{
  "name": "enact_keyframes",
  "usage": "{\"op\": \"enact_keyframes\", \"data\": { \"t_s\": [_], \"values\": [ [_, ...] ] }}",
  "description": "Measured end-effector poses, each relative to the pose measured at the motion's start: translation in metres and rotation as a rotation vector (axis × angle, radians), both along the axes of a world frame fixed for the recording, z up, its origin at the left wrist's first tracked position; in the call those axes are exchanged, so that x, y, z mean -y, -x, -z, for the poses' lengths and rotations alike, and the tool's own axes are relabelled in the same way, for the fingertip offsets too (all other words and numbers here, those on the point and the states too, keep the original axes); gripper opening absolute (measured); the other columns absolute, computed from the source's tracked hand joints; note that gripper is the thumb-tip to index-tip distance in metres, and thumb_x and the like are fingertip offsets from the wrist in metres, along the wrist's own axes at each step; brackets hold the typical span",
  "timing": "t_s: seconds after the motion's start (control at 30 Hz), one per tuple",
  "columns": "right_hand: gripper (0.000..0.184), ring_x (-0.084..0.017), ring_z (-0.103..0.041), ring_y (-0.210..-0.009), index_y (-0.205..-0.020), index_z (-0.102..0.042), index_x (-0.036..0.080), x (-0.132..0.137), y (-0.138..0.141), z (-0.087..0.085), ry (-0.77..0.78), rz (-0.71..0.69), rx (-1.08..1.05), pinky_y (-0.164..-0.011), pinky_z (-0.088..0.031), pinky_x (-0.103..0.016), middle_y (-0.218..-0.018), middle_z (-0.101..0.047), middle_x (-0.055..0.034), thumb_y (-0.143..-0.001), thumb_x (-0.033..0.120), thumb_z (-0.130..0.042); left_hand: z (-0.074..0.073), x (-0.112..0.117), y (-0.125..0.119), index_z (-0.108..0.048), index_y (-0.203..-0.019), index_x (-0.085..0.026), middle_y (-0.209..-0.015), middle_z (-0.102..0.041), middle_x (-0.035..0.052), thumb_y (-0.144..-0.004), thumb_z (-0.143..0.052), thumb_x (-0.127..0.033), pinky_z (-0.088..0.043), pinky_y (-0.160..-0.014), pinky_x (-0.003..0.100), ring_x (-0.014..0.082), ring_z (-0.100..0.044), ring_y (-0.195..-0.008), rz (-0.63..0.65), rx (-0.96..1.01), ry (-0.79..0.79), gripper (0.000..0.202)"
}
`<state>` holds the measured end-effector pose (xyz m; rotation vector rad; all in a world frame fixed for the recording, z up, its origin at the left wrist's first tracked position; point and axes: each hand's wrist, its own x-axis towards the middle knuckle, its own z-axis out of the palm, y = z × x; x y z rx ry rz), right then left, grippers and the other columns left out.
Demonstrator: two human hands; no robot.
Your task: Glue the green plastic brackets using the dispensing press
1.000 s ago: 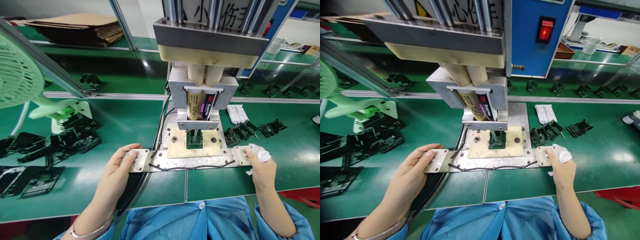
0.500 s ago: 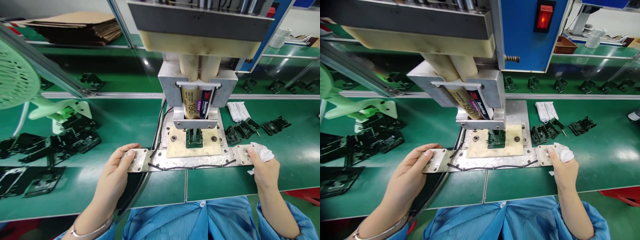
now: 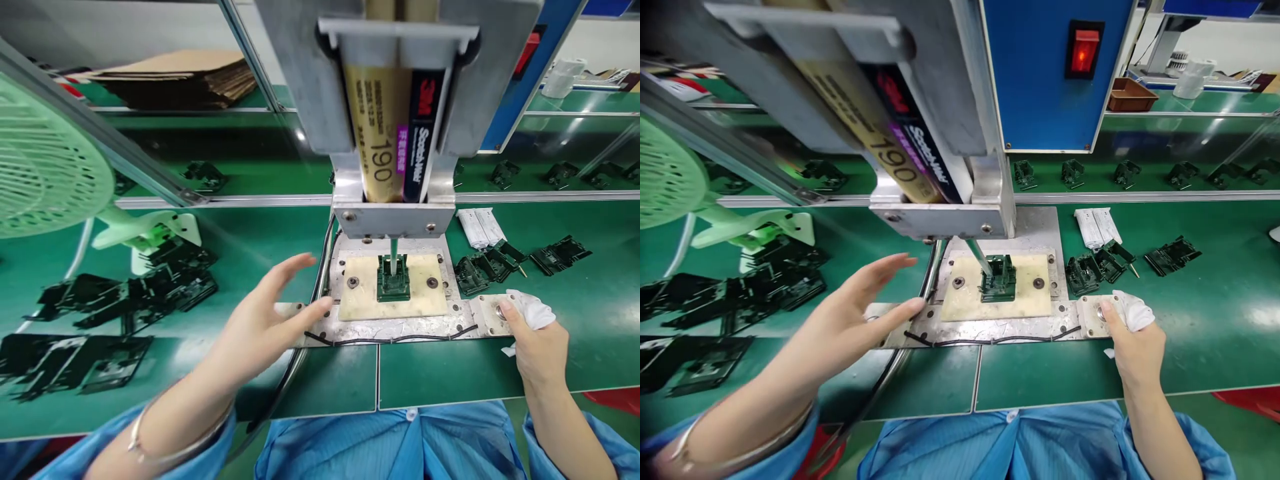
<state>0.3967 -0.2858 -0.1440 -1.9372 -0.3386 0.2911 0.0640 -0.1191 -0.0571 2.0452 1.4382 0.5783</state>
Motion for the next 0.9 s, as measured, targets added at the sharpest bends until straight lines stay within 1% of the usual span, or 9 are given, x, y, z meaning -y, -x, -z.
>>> {"op": "enact_keyframes", "data": {
  "t_s": [0.13,0.23,0.47,0.57,0.67,0.73,0.77,0.83,0.9],
  "values": [
    [0.06,-0.035,-0.069,-0.097,-0.094,-0.076,0.015,-0.001,0.0,-0.001,-0.002,0.005,0.012,-0.081,-0.054,-0.043,-0.102,-0.075,-0.0128,-0.057,0.061,-0.086,0.008,-0.024,-0.046,-0.033,-0.148,-0.022,-0.153,-0.043,0.0161,-0.065,-0.084,-0.051,-0.035,-0.117,0.054,0.0347,-0.042,-0.14,0.329,0.217,0.209,0.102],
    [0.059,-0.035,-0.069,-0.097,-0.094,-0.076,0.015,-0.001,0.001,-0.001,-0.007,0.001,0.001,-0.08,-0.055,-0.043,-0.101,-0.075,-0.0134,-0.057,0.06,-0.086,0.015,-0.034,-0.07,-0.049,-0.135,-0.017,-0.141,-0.054,0.0181,-0.068,-0.084,-0.045,-0.04,-0.113,0.055,0.0345,-0.053,-0.13,0.446,0.265,0.297,0.08],
    [0.059,-0.033,-0.069,-0.096,-0.099,-0.076,0.015,-0.003,-0.003,0.005,-0.034,-0.06,0.034,-0.082,-0.054,-0.042,-0.099,-0.075,-0.0126,-0.062,0.059,-0.085,-0.012,-0.016,-0.069,-0.071,-0.11,-0.018,-0.104,-0.074,0.009,-0.072,-0.083,-0.043,-0.056,-0.093,0.043,0.0296,-0.068,-0.104,0.375,0.452,0.607,0.047],
    [0.06,-0.033,-0.069,-0.093,-0.099,-0.075,0.014,0.0,-0.005,0.009,-0.012,-0.037,0.047,-0.082,-0.054,-0.043,-0.097,-0.075,-0.0131,-0.063,0.061,-0.084,-0.021,0.003,-0.057,-0.077,-0.093,-0.016,-0.088,-0.075,0.0096,-0.072,-0.078,-0.061,-0.057,-0.077,0.038,0.0289,-0.07,-0.087,0.347,0.387,0.913,0.049],
    [0.043,-0.03,-0.068,-0.082,-0.086,-0.074,0.016,0.014,0.006,0.001,-0.069,0.001,0.296,-0.077,-0.052,-0.042,-0.08,-0.072,-0.0096,-0.072,0.056,-0.08,-0.022,0.024,-0.049,-0.079,-0.09,-0.013,-0.087,-0.074,0.0124,-0.07,-0.071,-0.073,-0.053,-0.066,0.033,0.0265,-0.068,-0.075,0.392,0.404,1.309,0.064],
    [0.032,-0.023,-0.063,-0.066,-0.077,-0.07,0.02,0.027,0.023,-0.019,-0.243,-0.22,0.465,-0.066,-0.05,-0.036,-0.064,-0.063,-0.0038,-0.081,0.051,-0.075,-0.02,0.036,-0.047,-0.08,-0.088,-0.011,-0.079,-0.073,0.012,-0.066,-0.071,-0.075,-0.046,-0.056,0.03,0.0229,-0.064,-0.064,0.474,0.407,1.443,0.068],
    [0.03,-0.02,-0.058,-0.058,-0.075,-0.067,0.021,0.031,0.034,-0.033,-0.356,-0.448,0.481,-0.06,-0.047,-0.033,-0.06,-0.058,-0.0011,-0.086,0.049,-0.07,-0.02,0.041,-0.047,-0.08,-0.084,-0.01,-0.072,-0.07,0.0104,-0.064,-0.072,-0.074,-0.041,-0.052,0.028,0.0199,-0.059,-0.057,0.515,0.402,1.468,0.068],
    [0.044,-0.013,-0.046,-0.046,-0.068,-0.061,0.022,0.032,0.059,-0.064,-0.388,-0.998,0.438,-0.05,-0.04,-0.028,-0.056,-0.049,0.0016,-0.094,0.056,-0.056,-0.019,0.05,-0.049,-0.079,-0.079,-0.009,-0.06,-0.062,0.0059,-0.06,-0.076,-0.072,-0.031,-0.048,0.025,0.0143,-0.049,-0.05,0.543,0.386,1.491,0.066],
    [0.06,-0.01,-0.037,-0.045,-0.058,-0.049,0.02,0.022,0.082,-0.092,-0.441,-1.276,0.442,-0.048,-0.033,-0.027,-0.055,-0.04,0.0027,-0.1,0.061,-0.039,-0.018,0.057,-0.051,-0.077,-0.076,-0.01,-0.056,-0.056,0.0022,-0.056,-0.079,-0.069,-0.028,-0.049,0.023,0.0118,-0.042,-0.05,0.507,0.368,1.513,0.062]
  ]
}}
